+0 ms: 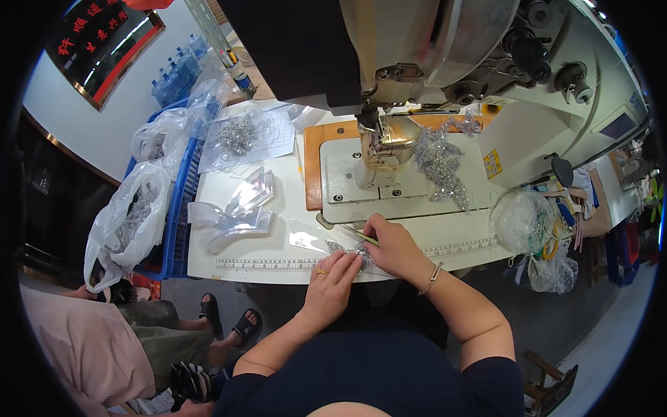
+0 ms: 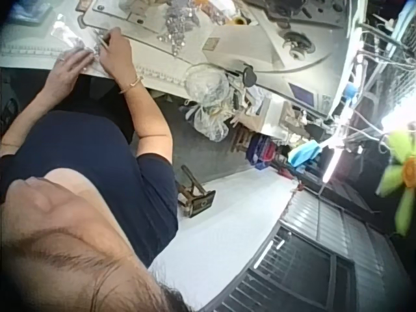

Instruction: The person assembles small, shiny, star-shaped decorations by hand, placing them on a sewing machine bed to stitch them together. They use scissors to trim threads and handle the items one at a time, occasionally placing finished pieces into a plastic bag.

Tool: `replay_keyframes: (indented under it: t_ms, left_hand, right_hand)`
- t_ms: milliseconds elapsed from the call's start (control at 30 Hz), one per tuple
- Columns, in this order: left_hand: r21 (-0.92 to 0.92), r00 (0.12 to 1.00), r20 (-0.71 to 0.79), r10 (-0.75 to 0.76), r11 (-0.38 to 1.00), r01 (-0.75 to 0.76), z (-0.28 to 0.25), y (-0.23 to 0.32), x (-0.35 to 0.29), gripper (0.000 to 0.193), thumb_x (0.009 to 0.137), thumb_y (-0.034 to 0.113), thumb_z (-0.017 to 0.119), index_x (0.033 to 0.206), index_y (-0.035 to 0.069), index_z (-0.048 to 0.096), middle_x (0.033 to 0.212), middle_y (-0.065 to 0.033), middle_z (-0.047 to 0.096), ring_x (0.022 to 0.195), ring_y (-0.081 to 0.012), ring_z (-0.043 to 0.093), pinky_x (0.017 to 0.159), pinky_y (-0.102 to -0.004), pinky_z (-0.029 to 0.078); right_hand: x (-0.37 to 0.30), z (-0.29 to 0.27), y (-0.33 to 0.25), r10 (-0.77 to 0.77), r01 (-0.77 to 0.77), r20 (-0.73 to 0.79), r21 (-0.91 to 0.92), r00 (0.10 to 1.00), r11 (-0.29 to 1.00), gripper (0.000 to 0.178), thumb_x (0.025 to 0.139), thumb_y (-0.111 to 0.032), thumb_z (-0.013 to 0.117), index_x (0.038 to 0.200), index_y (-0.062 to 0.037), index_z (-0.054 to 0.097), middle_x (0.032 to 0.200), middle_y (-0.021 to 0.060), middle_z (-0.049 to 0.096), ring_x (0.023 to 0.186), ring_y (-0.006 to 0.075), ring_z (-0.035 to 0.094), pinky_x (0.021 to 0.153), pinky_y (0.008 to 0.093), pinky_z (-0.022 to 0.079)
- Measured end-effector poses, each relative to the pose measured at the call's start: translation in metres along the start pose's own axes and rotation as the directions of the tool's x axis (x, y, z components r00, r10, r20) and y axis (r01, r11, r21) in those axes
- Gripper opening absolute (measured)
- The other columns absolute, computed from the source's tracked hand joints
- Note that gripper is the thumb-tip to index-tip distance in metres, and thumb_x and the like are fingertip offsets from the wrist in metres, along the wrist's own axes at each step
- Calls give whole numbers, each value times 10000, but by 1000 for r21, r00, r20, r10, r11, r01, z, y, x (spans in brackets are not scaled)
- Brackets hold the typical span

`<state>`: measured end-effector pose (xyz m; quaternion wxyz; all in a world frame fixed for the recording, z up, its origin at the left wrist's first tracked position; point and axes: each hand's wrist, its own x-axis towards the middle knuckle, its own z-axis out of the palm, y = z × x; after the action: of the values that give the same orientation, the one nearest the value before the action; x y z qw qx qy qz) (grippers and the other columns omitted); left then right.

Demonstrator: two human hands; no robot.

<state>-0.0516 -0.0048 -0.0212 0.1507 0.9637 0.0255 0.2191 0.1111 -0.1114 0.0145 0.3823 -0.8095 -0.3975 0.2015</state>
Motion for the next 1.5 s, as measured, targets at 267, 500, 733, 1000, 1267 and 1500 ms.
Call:
replay_keyframes:
  t_ms: [267, 500, 733, 1000, 1267, 1500]
  left_hand:
    - [51, 1000, 18, -21, 999, 20, -4, 9, 3, 415, 781, 110, 585, 1194, 73, 582, 1221, -42, 559, 1168, -216, 491, 978, -381, 334]
    - [74, 1000, -10, -28, 997, 29, -1, 11, 3, 387, 801, 186, 609, 1170, 71, 597, 1211, -44, 565, 1160, -213, 496, 977, -409, 331]
    - [57, 998, -31, -54, 997, 55, 2, 11, -1, 366, 820, 238, 624, 1153, 86, 614, 1219, -29, 568, 1174, -212, 491, 979, -415, 309]
    - [-346, 973, -84, -215, 922, 174, -21, -38, 19, 394, 791, 27, 634, 1175, 21, 543, 1197, -157, 559, 1110, -346, 514, 948, -412, 413]
    - [-357, 986, 79, -146, 919, 165, -28, -52, 35, 284, 779, 27, 641, 1059, 30, 596, 1009, -122, 588, 975, -324, 538, 841, -394, 443]
    - [-230, 996, -13, -84, 970, 79, -19, -43, 27, 280, 745, 14, 622, 1024, 26, 605, 1035, -103, 572, 1002, -299, 545, 860, -394, 432]
  right_hand:
    - [-13, -17, 27, 169, -125, -347, 145, 923, 981, 249, 831, -173, 665, 1002, -26, 561, 704, 101, 604, 625, 193, 585, 573, 316, 450]
    - [-44, -6, 14, 25, 18, -249, 170, 968, 985, 167, 890, -34, 540, 1055, -44, 564, 870, 128, 646, 730, 247, 633, 695, 309, 501]
    - [-48, 11, 0, -405, 382, -39, -263, 913, 886, 412, 715, -46, 678, 1116, -93, 600, 1120, 42, 634, 786, 247, 563, 698, 326, 506]
    - [-50, 12, -1, -451, 405, -3, -435, 893, 804, 377, 726, -96, 690, 1097, -103, 622, 1188, 2, 621, 759, 231, 526, 693, 297, 490]
    - [-49, 13, -1, -426, 374, -26, -432, 904, 821, 339, 735, -111, 695, 1069, -110, 639, 1162, -19, 634, 760, 224, 516, 686, 293, 486]
    - [-50, 13, -2, -438, 381, -31, -439, 898, 813, 332, 739, -107, 689, 1067, -110, 641, 1156, -19, 634, 766, 221, 516, 682, 294, 487]
